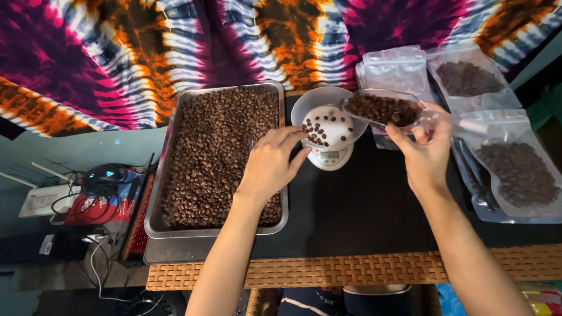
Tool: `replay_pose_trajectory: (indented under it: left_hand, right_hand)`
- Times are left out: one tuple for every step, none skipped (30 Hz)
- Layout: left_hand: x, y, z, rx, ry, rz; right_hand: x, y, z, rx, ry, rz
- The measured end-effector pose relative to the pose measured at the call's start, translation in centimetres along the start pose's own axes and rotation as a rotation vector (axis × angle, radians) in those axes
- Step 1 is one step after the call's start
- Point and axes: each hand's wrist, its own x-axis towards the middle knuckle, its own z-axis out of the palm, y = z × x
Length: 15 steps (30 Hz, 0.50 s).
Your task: Measuring roasted coffee beans on a digital scale using a scoop and then transferring them into plastic bags for packaging.
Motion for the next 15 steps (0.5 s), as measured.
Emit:
replay_pose_trajectory:
  left_hand:
    - [0.0, 0.0, 0.0, 0.004, 0.000, 0.001]
    - [0.0, 0.0, 0.1, 0.005, 0.000, 0.001]
    - [0.0, -0.1, 0.2, 0.009, -0.001, 0.001]
    - [-0.1, -0.1, 0.2, 0.013, -0.003, 0.002]
    - [-0.1, 0.0, 0.1, 0.013, -0.004, 0.001]
    - [0.0, 0.0, 0.0, 0.013, -0.006, 0.001]
    - [0.0, 0.1, -0.1, 0.013, -0.008, 0.001]
    - [0.0, 0.0, 0.0, 0.013, -0.008, 0.000]
    - [-0.1, -0.1, 0.1, 0.013, -0.005, 0.004]
    - [-0.1, -0.2, 0.2, 0.013, -0.002, 0.009]
    - [-0.1, -0.2, 0.2, 0.014, -0.001, 0.009]
    - [-0.1, -0.2, 0.2, 0.015, 0.000, 0.009]
    - [-0.1, -0.2, 0.3, 0.017, 0.001, 0.010]
    - [-0.1, -0.2, 0.2, 0.017, 0.001, 0.010]
    - [-0.1, -0.2, 0.2, 0.015, 0.004, 0.006]
  right_hand:
    - [0.0, 0.5, -0.3, 0.012, -0.010, 0.003]
    - [0.0, 0.1, 0.0, 0.013, -0.010, 0.002]
    - [-0.1, -0.3, 0.2, 0.020, 0.001, 0.017]
    - [-0.2, -0.7, 0.4, 0.026, 0.012, 0.033]
    - [-0.1, -0.3, 0.3, 0.026, 0.013, 0.034]
    - [0.0, 0.0, 0.1, 0.030, 0.015, 0.037]
    - [0.1, 0.3, -0.1, 0.034, 0.016, 0.039]
    - [0.2, 0.3, -0.1, 0.034, 0.016, 0.039]
    - [0.2, 0.3, -0.2, 0.032, 0.009, 0.043]
    - [0.2, 0.2, -0.3, 0.031, 0.004, 0.047]
    - [0.1, 0.2, -0.2, 0.031, 0.003, 0.047]
    - [0.1, 0.1, -0.1, 0.028, 0.006, 0.042]
    - [0.0, 0.0, 0.0, 0.024, 0.009, 0.037]
    - [0.0, 0.0, 0.0, 0.024, 0.009, 0.037]
    - [0.1, 0.0, 0.0, 0.019, 0.007, 0.037]
